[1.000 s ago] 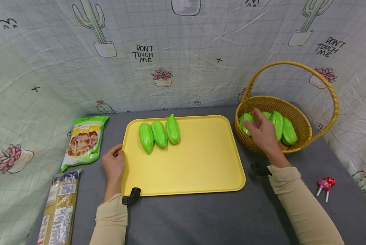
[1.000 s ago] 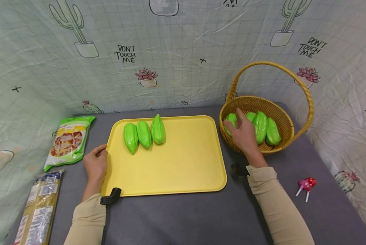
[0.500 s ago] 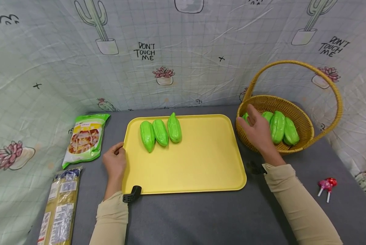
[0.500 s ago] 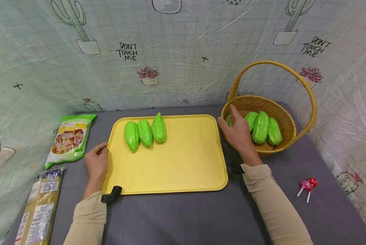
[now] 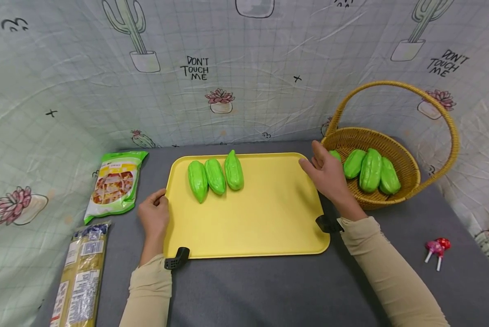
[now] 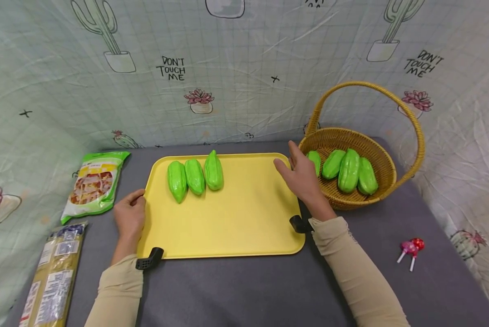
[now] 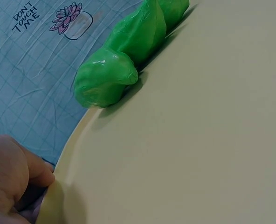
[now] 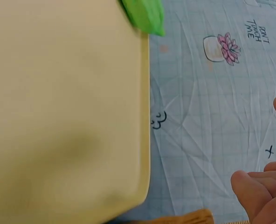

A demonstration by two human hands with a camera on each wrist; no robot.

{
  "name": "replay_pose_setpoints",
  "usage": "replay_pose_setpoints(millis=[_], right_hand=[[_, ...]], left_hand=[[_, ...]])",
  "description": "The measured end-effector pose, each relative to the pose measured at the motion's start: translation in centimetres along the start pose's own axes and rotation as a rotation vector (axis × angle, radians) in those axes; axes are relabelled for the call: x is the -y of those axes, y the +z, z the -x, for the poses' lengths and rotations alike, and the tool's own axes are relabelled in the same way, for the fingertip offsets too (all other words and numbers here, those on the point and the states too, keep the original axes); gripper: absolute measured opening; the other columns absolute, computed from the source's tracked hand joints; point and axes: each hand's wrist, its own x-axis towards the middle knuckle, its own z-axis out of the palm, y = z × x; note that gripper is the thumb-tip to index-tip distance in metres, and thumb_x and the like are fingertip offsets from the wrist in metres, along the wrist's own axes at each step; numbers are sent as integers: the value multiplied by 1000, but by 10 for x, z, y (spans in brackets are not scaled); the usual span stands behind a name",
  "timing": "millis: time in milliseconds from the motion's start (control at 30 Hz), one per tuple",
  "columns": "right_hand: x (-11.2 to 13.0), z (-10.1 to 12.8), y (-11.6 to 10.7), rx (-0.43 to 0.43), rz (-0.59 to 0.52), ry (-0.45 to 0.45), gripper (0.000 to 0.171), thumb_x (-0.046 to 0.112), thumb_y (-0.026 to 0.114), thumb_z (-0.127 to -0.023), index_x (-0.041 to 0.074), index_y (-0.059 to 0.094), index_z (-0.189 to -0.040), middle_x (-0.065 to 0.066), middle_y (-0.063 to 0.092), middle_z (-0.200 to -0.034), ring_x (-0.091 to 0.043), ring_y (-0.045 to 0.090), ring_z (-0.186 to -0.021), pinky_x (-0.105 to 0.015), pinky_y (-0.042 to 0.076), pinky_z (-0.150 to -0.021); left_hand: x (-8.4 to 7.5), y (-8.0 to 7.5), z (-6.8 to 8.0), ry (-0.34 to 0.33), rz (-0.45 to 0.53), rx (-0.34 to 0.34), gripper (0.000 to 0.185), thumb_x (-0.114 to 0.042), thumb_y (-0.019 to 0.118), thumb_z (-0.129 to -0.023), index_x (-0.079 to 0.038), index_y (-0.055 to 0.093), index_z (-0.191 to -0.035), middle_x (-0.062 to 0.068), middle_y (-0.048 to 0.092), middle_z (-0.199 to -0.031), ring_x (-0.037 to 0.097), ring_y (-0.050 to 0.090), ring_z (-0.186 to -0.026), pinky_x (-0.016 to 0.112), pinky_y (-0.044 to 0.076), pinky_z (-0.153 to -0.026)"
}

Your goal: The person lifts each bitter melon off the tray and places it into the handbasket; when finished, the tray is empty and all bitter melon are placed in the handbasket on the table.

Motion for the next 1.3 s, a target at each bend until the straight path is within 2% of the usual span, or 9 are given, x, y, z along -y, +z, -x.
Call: replay_pose_setpoints(millis=[333,567,800,1133,1300], right_hand=[[2,-4,15,45,-56,25,74,27,58,-105,4,18,-163,-14,18,-171,-31,19,-158,-48,24,-126],[5,-10,36,110,-49,54,78,36,59,-104,6,19,-163,-14,20,-170,-31,22,-158,-46,27,-125],[8,-14,47,138,-66,58,77,34,59,-104,5,18,-163,-15,19,-171,-32,22,-157,-47,28,-125],[10,-14,63,153,-99,73,76,32,60,-104,4,21,-163,-16,22,-170,-33,24,-157,-46,29,-124],[13,-15,78,188,-105,67,76,33,60,-104,3,21,-162,-17,23,-169,-34,25,-156,-48,30,-123]], left_hand=[[0,0,0,5,6,-7,31,-5,52,-102,4,72,-122,27,70,-123,34,67,-107,3,35,-67],[-1,-1,1,-4,4,-3,30,-5,52,-102,4,72,-123,27,69,-125,34,66,-109,3,36,-68],[-1,-1,1,-5,-5,-5,30,-5,53,-102,4,72,-123,27,69,-125,35,66,-111,4,35,-69],[-1,0,0,-8,-25,-13,31,-6,52,-102,2,72,-124,25,69,-127,34,65,-117,19,42,-80],[0,0,0,-8,-22,-6,31,-6,52,-102,2,72,-125,25,69,-128,34,65,-117,21,43,-81]])
